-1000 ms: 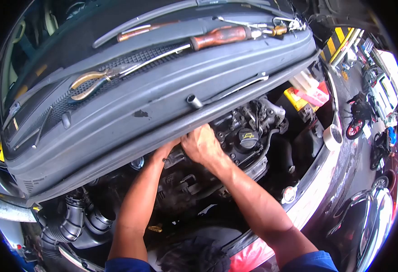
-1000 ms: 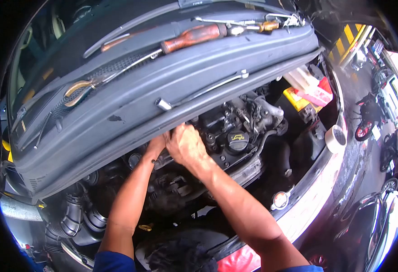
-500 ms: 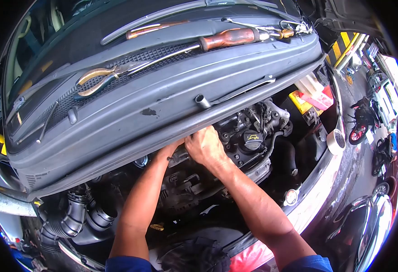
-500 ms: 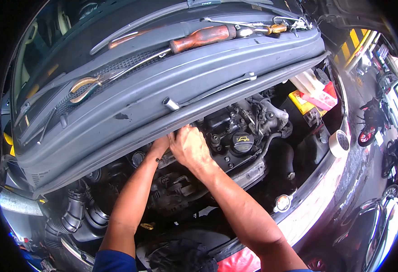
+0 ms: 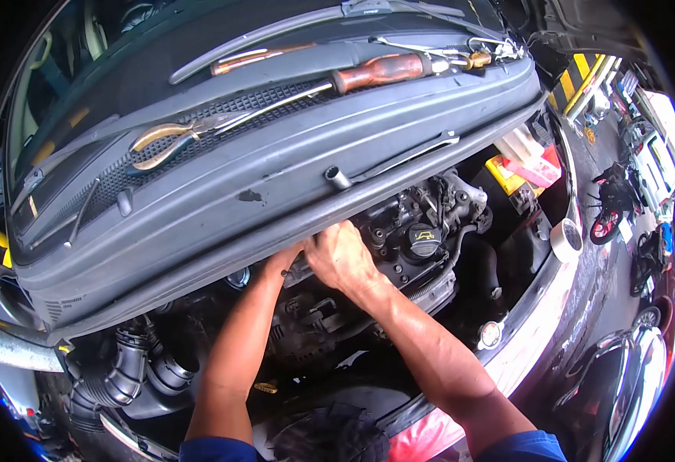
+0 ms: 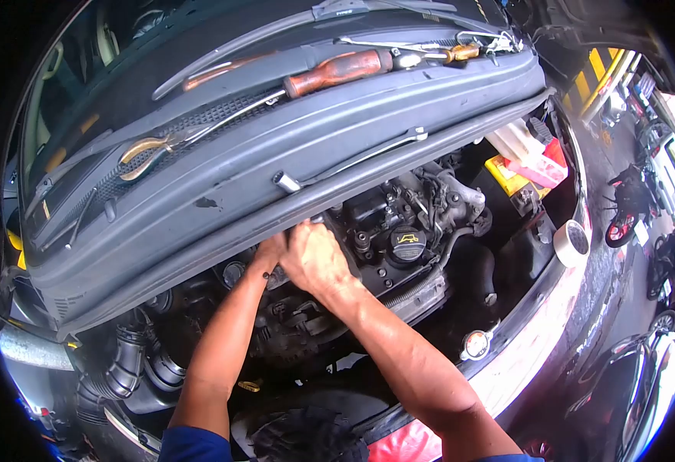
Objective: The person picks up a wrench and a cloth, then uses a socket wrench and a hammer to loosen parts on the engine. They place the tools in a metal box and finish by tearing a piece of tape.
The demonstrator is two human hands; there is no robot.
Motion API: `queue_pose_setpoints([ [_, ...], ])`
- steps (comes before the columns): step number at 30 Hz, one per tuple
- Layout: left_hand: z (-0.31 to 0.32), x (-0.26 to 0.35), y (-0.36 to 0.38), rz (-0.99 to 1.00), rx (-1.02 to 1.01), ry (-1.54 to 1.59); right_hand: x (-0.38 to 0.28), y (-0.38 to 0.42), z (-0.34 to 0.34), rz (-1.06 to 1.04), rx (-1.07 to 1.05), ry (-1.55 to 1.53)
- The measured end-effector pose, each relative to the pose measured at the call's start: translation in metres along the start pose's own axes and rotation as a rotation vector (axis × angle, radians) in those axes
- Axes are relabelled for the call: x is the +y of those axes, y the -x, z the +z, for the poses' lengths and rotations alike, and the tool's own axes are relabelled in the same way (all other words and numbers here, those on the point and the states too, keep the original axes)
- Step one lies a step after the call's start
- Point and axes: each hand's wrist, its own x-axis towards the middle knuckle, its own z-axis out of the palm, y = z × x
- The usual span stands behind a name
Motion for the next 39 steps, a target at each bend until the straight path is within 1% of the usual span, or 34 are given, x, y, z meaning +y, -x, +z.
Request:
queue_pose_setpoints([
  [1,0.010,0.004,0.006,-0.106,0.020,0.319,-0.009,0.000,-0.007,-0.021,-0.015,0.005],
  [2,0.019,0.013,0.012,-0.397,-0.060,0.995,-0.017,0.001,-0.013,-0.042,-0.030,0.009],
  [3,0.011,0.010,0.011,-0.372,-0.051,0.868,-0.024,0.001,-0.017,-0.005,0.023,-0.032],
  [4,0.004,0.008,0.007,-0.273,-0.008,0.560,-0.008,-0.001,-0.007,-0.123,-0.057,0.366],
  [5,-0.004,0.006,0.000,-0.243,0.021,0.446,0.012,-0.003,-0.008,-0.207,-0.035,0.183],
  [6,-0.002,0.007,-0.005,-0.215,0.050,0.353,0.006,-0.006,-0.006,-0.083,-0.038,0.110],
  [9,0.007,0.011,0.000,-0.412,0.027,0.955,-0.003,-0.002,-0.001,0.024,-0.021,0.038],
  [10,0.009,0.007,0.003,-0.404,-0.041,1.086,-0.013,-0.001,-0.010,0.013,-0.018,0.023],
  [11,0.009,0.009,0.005,-0.420,-0.080,1.056,-0.018,0.002,-0.013,0.008,-0.016,0.006],
  [13,-0.001,0.008,-0.010,-0.404,-0.143,0.876,0.000,-0.007,-0.011,-0.056,0.093,0.033],
  [14,-0.005,0.007,-0.016,-0.394,-0.140,0.827,-0.001,-0.005,-0.013,-0.014,0.019,0.061],
  [15,-0.003,0.008,-0.016,-0.415,0.003,0.916,-0.010,-0.003,-0.020,0.027,-0.059,0.093],
  [16,0.003,0.010,-0.015,-0.421,0.147,0.998,-0.006,-0.004,-0.005,0.130,-0.006,0.018],
  [18,0.025,0.014,0.004,-0.456,0.016,1.355,-0.004,-0.001,-0.005,-0.011,-0.012,0.031],
  [19,0.007,0.006,-0.006,-0.434,-0.115,1.259,-0.004,0.002,-0.005,-0.078,-0.018,0.034],
  [21,-0.042,-0.014,-0.041,-0.367,-0.626,0.933,0.016,-0.004,-0.002,-0.032,0.027,0.034],
  [22,-0.066,-0.025,-0.061,-0.350,-0.798,0.876,0.014,-0.005,0.000,-0.017,0.038,0.050],
  [23,-0.065,-0.019,-0.048,-0.463,-0.603,1.022,0.017,-0.005,0.005,-0.007,0.042,0.070],
  [25,-0.030,-0.004,-0.021,-0.486,-0.295,1.169,0.019,-0.004,0.015,-0.055,-0.026,0.129],
  [26,0.007,0.005,0.000,-0.414,-0.181,1.176,0.009,-0.001,0.009,-0.101,-0.034,0.131],
  [27,0.012,0.006,0.003,-0.354,-0.117,1.104,0.002,0.002,0.003,-0.126,-0.038,0.134],
  [29,0.011,0.012,0.005,-0.217,-0.120,0.545,0.010,-0.001,0.000,-0.044,0.007,0.176],
  [30,0.015,0.015,0.003,-0.190,-0.082,0.359,0.011,0.000,0.004,-0.029,0.013,0.194],
  [31,0.016,0.015,0.002,-0.269,-0.088,0.589,0.012,-0.003,0.006,-0.005,0.025,0.122],
  [33,0.023,0.015,0.002,-0.447,-0.044,1.059,0.018,-0.002,0.015,-0.169,-0.007,0.209],
  [34,0.028,0.015,0.005,-0.441,-0.032,1.183,0.003,0.002,0.001,-0.253,-0.018,0.231],
  [35,0.032,0.013,0.010,-0.395,-0.096,1.079,-0.008,0.005,-0.008,-0.339,-0.035,0.250],
  [36,0.015,0.008,0.003,-0.320,-0.184,0.858,-0.009,0.002,-0.008,-0.111,-0.078,0.105],
  [37,-0.003,0.001,-0.007,-0.255,-0.248,0.668,-0.004,-0.001,-0.006,0.049,0.016,0.016],
  [38,-0.012,-0.001,-0.017,-0.189,-0.268,0.504,0.001,-0.003,-0.009,-0.002,0.013,0.042],
  [39,-0.024,-0.005,-0.024,-0.272,-0.282,0.684,0.004,-0.008,-0.013,-0.061,0.015,0.071],
])
